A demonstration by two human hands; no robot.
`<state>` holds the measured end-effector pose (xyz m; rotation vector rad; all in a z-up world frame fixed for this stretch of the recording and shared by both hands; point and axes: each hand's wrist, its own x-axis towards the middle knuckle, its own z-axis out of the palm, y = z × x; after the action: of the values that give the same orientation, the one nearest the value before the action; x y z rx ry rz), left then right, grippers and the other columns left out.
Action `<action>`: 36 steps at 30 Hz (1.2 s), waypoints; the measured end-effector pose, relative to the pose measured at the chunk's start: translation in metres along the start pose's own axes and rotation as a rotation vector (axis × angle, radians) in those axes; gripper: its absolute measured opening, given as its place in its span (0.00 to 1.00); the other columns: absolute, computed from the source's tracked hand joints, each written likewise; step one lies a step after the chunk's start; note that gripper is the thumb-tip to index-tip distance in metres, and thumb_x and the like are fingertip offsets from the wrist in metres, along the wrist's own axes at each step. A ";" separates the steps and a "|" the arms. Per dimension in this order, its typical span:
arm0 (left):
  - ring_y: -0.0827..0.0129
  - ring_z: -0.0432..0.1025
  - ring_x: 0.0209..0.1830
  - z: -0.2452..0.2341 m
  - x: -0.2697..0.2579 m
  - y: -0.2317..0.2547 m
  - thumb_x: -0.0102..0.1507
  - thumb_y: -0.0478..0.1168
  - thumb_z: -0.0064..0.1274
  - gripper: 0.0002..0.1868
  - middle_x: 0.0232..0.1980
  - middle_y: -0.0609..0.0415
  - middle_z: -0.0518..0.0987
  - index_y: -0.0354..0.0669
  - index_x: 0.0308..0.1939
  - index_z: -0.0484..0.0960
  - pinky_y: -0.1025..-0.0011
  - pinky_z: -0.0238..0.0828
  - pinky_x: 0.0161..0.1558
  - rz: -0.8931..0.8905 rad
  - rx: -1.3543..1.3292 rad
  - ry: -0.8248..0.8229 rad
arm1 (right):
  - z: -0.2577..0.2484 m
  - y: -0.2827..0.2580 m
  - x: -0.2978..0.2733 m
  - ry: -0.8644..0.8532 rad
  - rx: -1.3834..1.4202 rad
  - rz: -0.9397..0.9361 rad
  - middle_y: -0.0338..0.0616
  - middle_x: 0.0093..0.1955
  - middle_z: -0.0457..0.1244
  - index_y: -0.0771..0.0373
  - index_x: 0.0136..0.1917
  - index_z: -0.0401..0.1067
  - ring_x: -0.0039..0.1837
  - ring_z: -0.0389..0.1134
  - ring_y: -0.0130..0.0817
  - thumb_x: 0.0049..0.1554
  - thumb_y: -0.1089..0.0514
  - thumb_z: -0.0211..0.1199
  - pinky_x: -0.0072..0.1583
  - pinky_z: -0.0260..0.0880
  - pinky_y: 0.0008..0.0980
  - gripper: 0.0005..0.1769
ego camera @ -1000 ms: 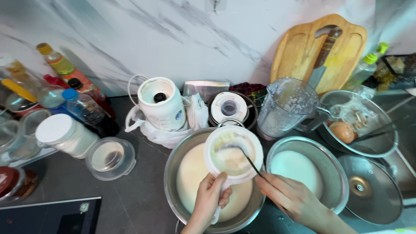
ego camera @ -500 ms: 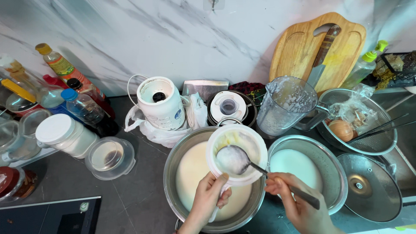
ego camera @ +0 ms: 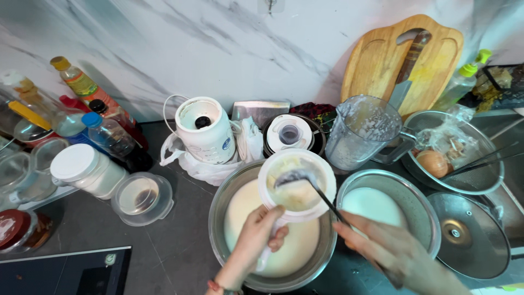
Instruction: The person scoops a white liquid from a large metal bowl into a small plastic container using a ladle, then stirs the contents inside the container. The person repeats this scooping and stirring process multiple times.
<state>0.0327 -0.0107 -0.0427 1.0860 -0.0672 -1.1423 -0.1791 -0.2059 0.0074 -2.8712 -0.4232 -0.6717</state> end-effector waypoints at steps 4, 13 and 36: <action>0.74 0.46 0.13 0.000 -0.008 0.023 0.71 0.38 0.47 0.09 0.21 0.49 0.59 0.37 0.40 0.67 0.76 0.37 0.18 -0.036 0.055 -0.004 | -0.019 0.014 0.029 -0.023 0.074 -0.023 0.57 0.74 0.61 0.63 0.73 0.63 0.69 0.71 0.44 0.69 0.57 0.39 0.62 0.73 0.38 0.24; 0.74 0.45 0.14 0.002 -0.018 0.033 0.71 0.39 0.48 0.09 0.20 0.51 0.58 0.38 0.39 0.70 0.75 0.39 0.20 -0.044 0.219 -0.024 | 0.001 0.021 0.046 0.000 -0.023 -0.027 0.45 0.63 0.66 0.62 0.68 0.67 0.58 0.71 0.40 0.64 0.57 0.57 0.59 0.73 0.37 0.19; 0.67 0.50 0.15 0.060 -0.029 -0.008 0.67 0.38 0.37 0.10 0.23 0.41 0.65 0.34 0.42 0.70 0.73 0.41 0.20 -0.046 -0.102 0.169 | 0.013 -0.022 0.058 0.673 0.778 1.257 0.63 0.30 0.71 0.77 0.44 0.72 0.28 0.74 0.45 0.72 0.53 0.44 0.34 0.72 0.31 0.26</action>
<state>-0.0198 -0.0281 -0.0039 1.0938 0.1479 -1.0793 -0.1302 -0.1685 0.0240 -1.5203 0.9162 -0.8218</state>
